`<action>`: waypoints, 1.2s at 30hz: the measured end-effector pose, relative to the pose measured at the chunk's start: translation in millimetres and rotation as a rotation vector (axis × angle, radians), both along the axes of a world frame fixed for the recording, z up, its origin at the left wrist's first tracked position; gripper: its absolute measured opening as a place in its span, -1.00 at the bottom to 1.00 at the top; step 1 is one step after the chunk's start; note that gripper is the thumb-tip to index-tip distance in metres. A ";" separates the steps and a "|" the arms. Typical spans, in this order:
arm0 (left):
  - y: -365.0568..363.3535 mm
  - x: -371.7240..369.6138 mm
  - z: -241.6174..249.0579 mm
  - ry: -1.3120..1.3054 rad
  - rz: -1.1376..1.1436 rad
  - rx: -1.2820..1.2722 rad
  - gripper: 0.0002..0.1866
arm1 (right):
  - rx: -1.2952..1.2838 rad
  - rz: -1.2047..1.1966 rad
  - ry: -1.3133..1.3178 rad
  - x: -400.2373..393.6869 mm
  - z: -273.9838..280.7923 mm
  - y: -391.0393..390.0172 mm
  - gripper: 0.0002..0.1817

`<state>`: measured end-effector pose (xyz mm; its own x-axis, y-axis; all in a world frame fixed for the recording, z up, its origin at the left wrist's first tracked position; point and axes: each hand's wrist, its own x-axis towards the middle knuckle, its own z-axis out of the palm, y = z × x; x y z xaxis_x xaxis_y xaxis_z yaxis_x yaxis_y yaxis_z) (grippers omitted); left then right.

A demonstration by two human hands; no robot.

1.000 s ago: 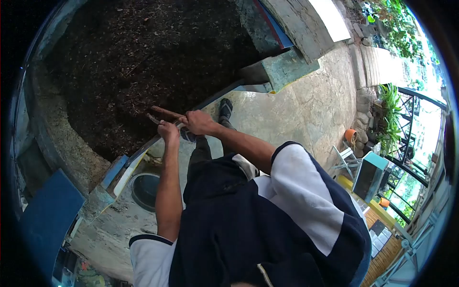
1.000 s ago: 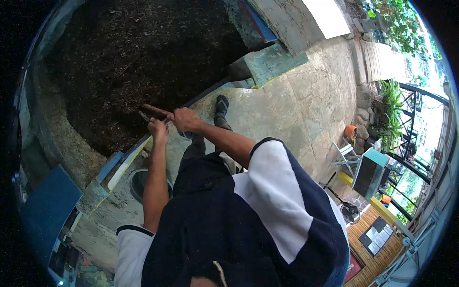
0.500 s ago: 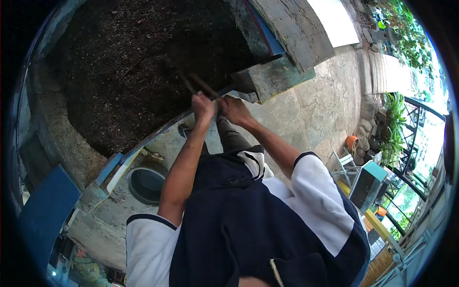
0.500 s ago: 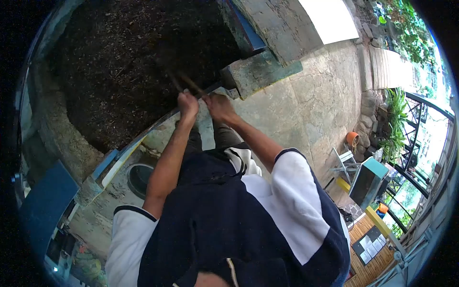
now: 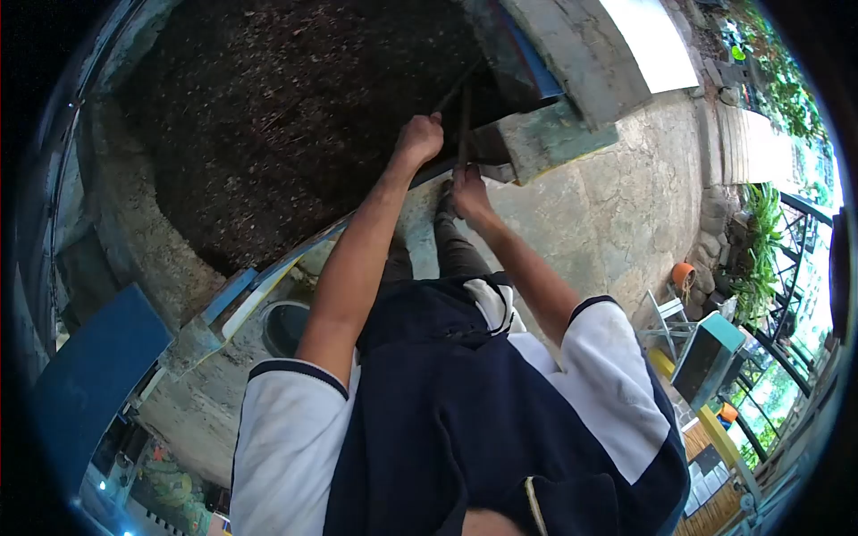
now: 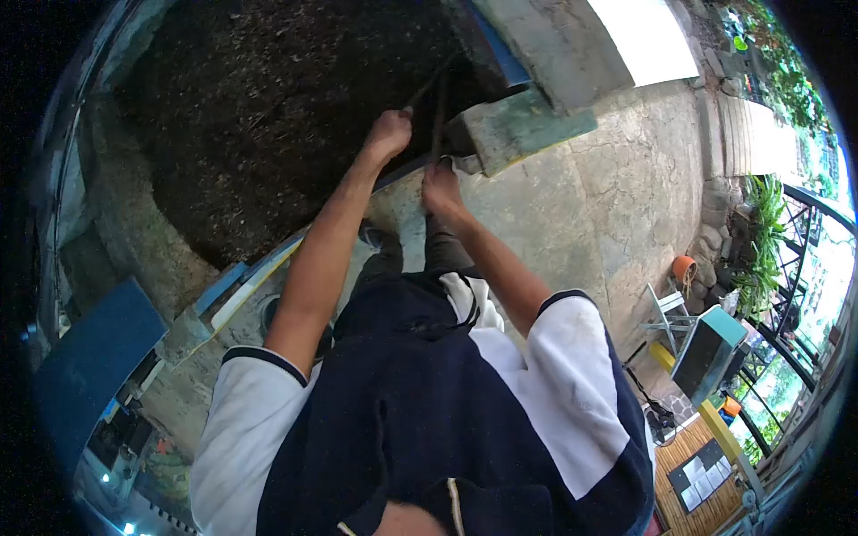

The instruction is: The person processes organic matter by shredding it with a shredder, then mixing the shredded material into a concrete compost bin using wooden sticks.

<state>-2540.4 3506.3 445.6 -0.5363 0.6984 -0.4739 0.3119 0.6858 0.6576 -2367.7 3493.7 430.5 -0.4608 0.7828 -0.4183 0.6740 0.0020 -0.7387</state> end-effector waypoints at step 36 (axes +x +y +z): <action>-407.0 -127.6 -4.3 -0.352 1.425 0.431 -0.57 | -0.042 0.958 -0.206 -232.9 68.2 -259.1 -0.59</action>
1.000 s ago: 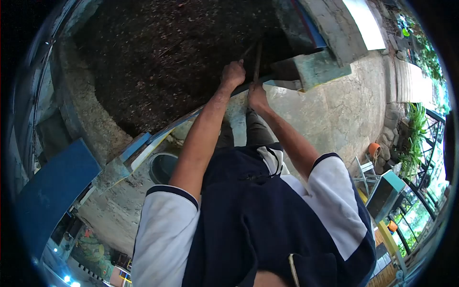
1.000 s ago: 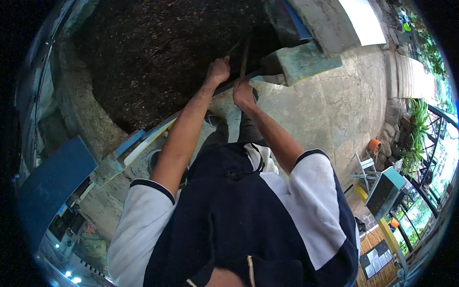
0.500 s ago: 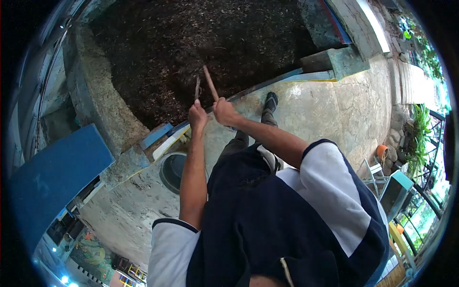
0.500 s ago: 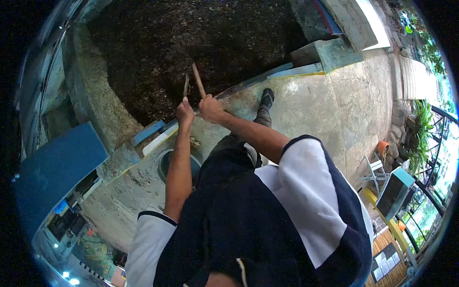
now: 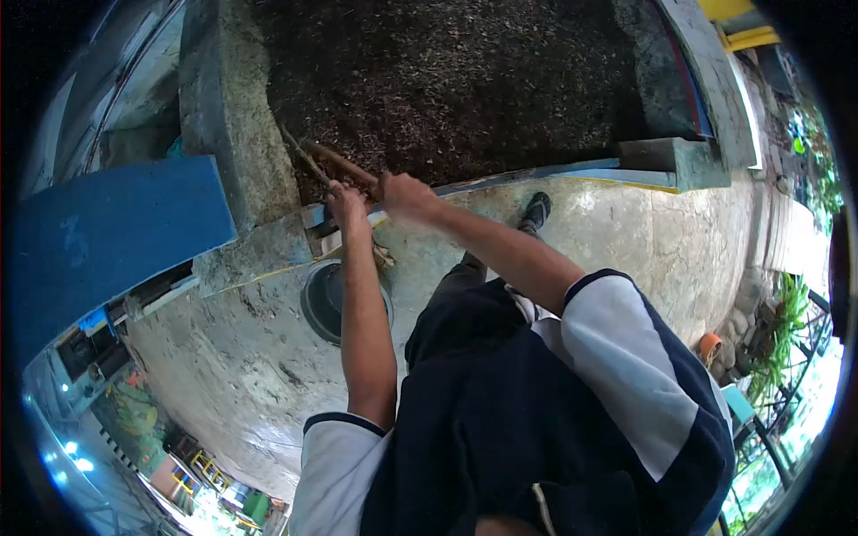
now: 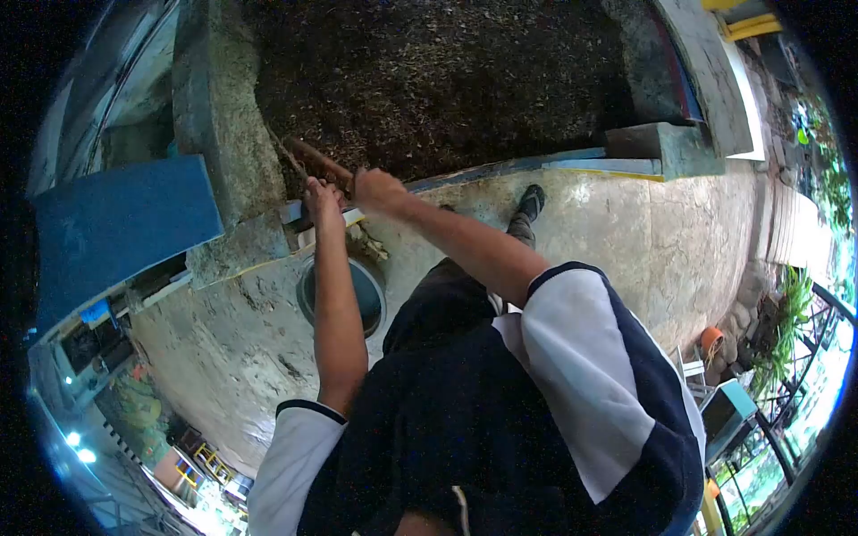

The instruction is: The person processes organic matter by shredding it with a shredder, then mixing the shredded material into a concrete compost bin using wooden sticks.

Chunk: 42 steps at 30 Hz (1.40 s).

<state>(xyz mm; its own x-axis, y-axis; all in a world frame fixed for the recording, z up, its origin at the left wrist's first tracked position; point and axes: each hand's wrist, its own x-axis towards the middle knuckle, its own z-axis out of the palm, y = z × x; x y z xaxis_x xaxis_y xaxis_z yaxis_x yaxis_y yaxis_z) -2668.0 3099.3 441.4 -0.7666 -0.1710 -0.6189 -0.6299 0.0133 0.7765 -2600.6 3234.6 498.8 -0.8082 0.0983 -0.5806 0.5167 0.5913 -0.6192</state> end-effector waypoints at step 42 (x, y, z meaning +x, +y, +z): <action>126.5 52.6 -75.7 0.319 -1.087 -0.766 -0.37 | 0.228 -0.191 0.158 148.1 -114.2 129.8 -0.52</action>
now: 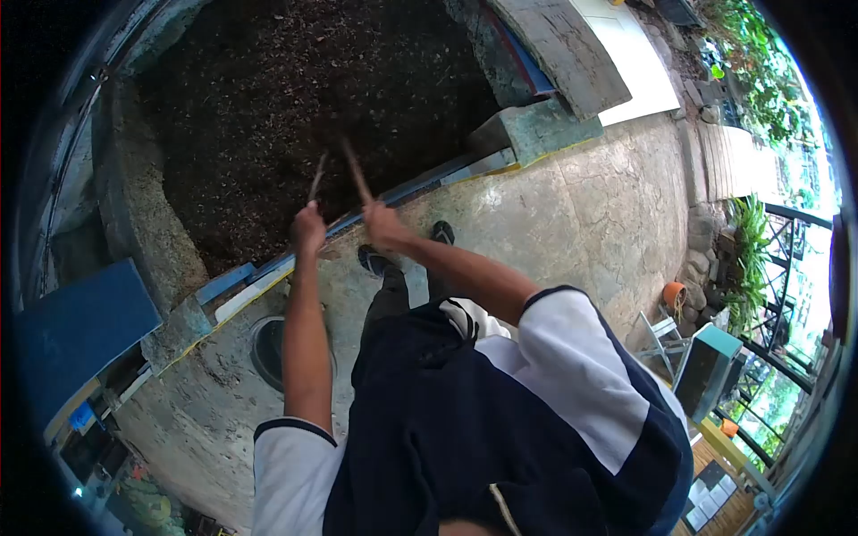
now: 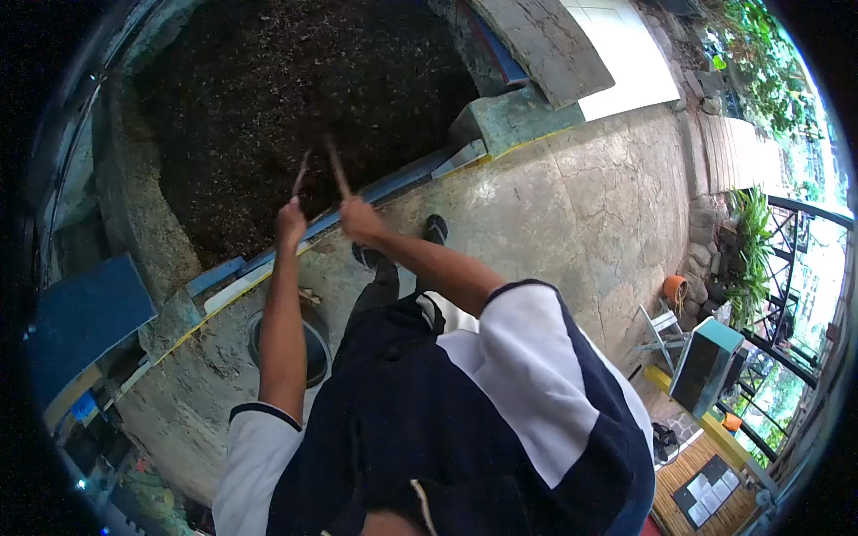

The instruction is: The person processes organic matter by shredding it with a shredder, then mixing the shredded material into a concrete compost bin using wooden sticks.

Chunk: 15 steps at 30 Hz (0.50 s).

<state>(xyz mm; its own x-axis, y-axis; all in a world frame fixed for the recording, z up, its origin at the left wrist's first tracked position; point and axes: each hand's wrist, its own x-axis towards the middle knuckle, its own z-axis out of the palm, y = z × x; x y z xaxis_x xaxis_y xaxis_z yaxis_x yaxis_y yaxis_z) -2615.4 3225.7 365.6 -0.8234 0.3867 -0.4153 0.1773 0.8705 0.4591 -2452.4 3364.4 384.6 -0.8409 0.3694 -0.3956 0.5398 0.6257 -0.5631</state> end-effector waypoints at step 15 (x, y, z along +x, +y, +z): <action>-151.6 -11.0 23.3 -0.296 1.236 0.723 -0.43 | -0.221 0.566 -0.176 -114.3 99.7 -153.9 -0.57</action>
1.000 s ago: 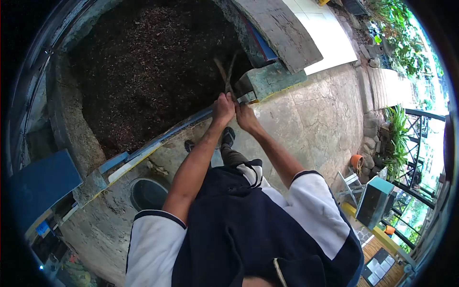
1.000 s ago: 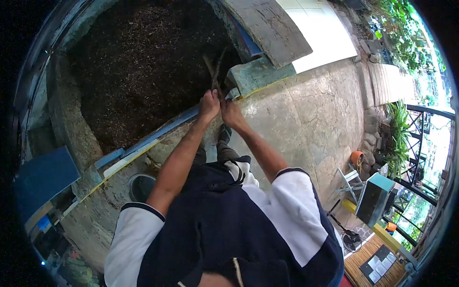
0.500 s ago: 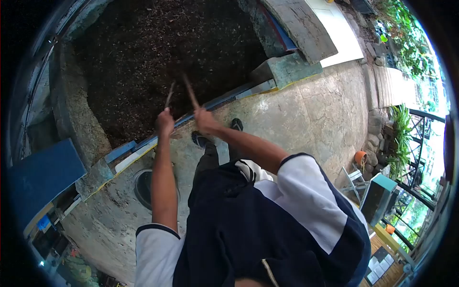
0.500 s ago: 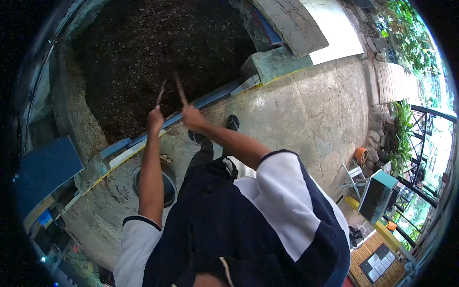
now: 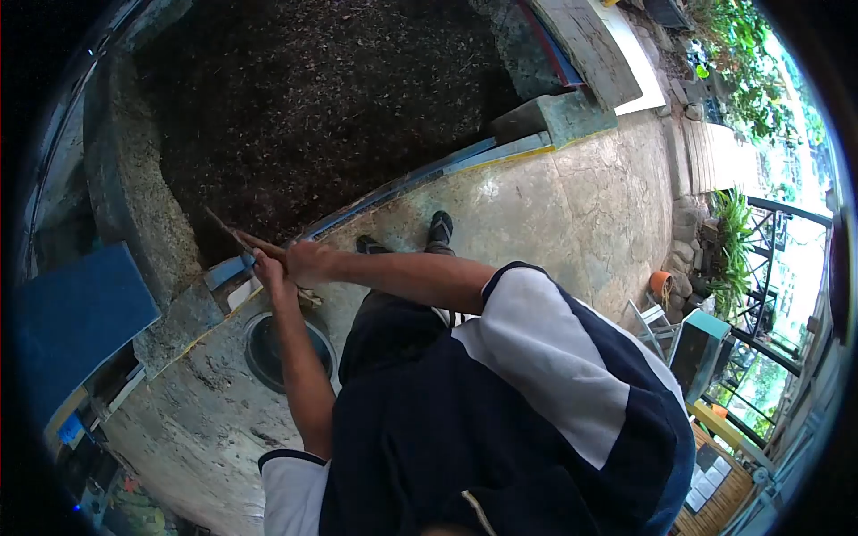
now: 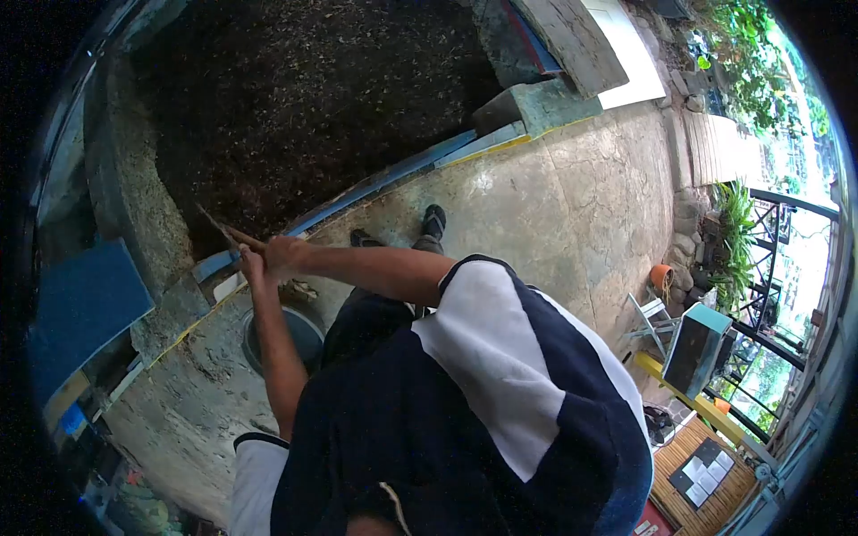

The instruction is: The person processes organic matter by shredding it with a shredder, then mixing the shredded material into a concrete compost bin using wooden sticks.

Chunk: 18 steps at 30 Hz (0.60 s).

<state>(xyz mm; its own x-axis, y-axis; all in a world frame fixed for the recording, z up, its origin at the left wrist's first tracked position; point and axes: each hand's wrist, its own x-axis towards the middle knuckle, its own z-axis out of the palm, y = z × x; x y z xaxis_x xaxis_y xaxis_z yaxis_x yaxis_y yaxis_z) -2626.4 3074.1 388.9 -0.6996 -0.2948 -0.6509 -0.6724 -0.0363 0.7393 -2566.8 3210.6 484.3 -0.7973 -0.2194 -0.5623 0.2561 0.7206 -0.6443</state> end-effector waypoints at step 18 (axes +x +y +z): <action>91.2 66.9 -11.8 -0.336 -0.090 0.318 -0.50 | 0.084 -0.251 -0.140 47.4 -24.4 111.3 -0.57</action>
